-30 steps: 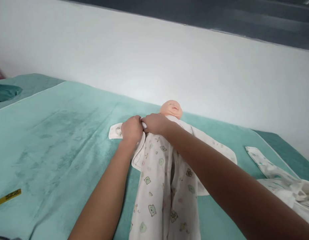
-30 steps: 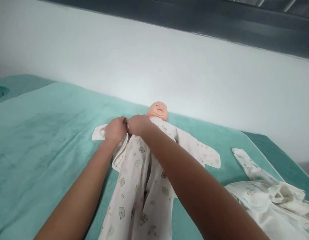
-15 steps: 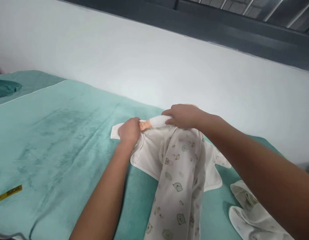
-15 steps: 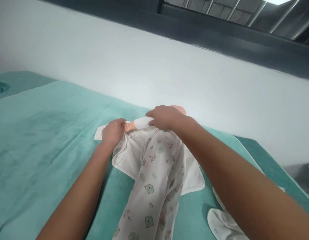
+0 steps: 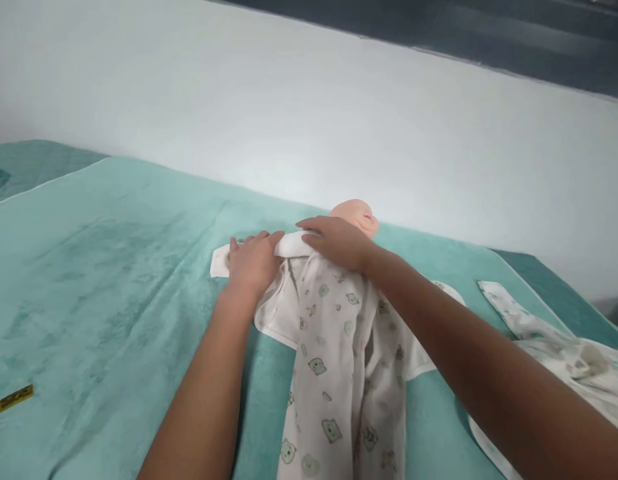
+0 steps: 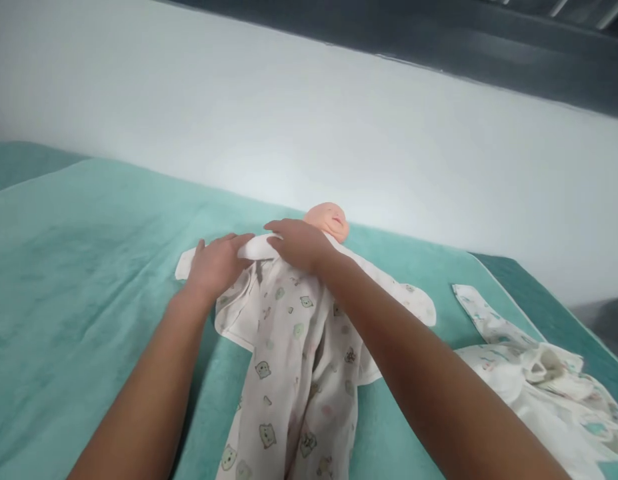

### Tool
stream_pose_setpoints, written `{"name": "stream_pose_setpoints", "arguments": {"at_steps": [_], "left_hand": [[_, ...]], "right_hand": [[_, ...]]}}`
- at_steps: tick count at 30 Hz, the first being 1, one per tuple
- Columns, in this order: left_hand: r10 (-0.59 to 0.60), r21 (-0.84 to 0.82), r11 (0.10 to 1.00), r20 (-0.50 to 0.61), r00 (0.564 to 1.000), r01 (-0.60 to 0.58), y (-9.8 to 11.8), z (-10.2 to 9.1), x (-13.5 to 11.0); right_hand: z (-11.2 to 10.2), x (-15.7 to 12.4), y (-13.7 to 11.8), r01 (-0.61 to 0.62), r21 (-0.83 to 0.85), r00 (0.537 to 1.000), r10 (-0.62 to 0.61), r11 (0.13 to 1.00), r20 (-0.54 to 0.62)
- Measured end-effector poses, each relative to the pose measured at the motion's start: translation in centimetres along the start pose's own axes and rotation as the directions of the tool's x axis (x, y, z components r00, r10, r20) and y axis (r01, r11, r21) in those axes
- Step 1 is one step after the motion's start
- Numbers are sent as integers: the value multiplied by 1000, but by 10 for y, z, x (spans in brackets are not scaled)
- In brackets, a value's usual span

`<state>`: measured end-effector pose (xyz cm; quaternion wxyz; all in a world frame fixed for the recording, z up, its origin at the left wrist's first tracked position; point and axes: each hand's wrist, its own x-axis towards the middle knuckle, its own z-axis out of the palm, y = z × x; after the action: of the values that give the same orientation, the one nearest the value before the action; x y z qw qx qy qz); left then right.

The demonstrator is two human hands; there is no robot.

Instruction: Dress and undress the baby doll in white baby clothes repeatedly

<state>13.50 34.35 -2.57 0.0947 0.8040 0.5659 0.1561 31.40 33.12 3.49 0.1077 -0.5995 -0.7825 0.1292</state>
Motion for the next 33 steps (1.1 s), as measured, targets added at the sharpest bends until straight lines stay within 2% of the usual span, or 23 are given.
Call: {"name": "stream_pose_setpoints", "arguments": {"at_steps": [3,4,5,7,9,13,15,17,19,20,22,24,26,28,30,33], "left_hand": [[-86,4,996,-7,996,86,-4,4,4],[-100,11,995,-10,995,100,-4,5,5],[-111,21,994,-8,994,111,-4,7,5],[-117,47,992,-19,993,118,-2,12,5],[-98,61,993,-54,994,102,1,18,3],[-50,-50,998,-176,983,42,14,24,-6],[-31,-213,977,-272,962,-29,27,19,-14],[-1,-390,912,-306,952,-125,48,11,-19],[92,-476,856,-245,965,-202,75,2,-21],[176,-458,853,-197,964,-249,90,-1,-20],[351,-312,878,-95,932,-362,121,-6,-12],[479,-77,877,73,875,-474,150,-4,-1],[509,118,827,255,822,-549,175,3,11],[484,219,779,385,786,-587,194,14,21],[451,257,760,452,769,-597,207,25,29],[421,277,764,471,776,-583,217,39,34]], "right_hand": [[4,-35,27,-124,218,969,165,968,-182],[9,-50,39,-146,270,943,216,952,-252],[16,-66,52,-155,316,898,267,936,-351],[33,-96,78,-185,298,801,319,937,-506],[50,-117,101,-242,147,770,282,959,-572],[63,-122,121,-326,3,693,241,945,-680],[61,-116,123,-332,-4,676,235,943,-698],[57,-112,122,-338,28,659,258,941,-707],[55,-111,123,-358,81,632,305,930,-712],[54,-111,124,-371,107,621,332,923,-710],[52,-113,127,-406,153,605,390,901,-694],[50,-117,130,-450,196,597,457,871,-659],[48,-121,132,-491,236,596,521,839,-611],[46,-123,134,-509,270,602,563,817,-567],[46,-123,134,-497,301,605,574,814,-551],[47,-122,135,-443,348,595,561,826,-575]]}}
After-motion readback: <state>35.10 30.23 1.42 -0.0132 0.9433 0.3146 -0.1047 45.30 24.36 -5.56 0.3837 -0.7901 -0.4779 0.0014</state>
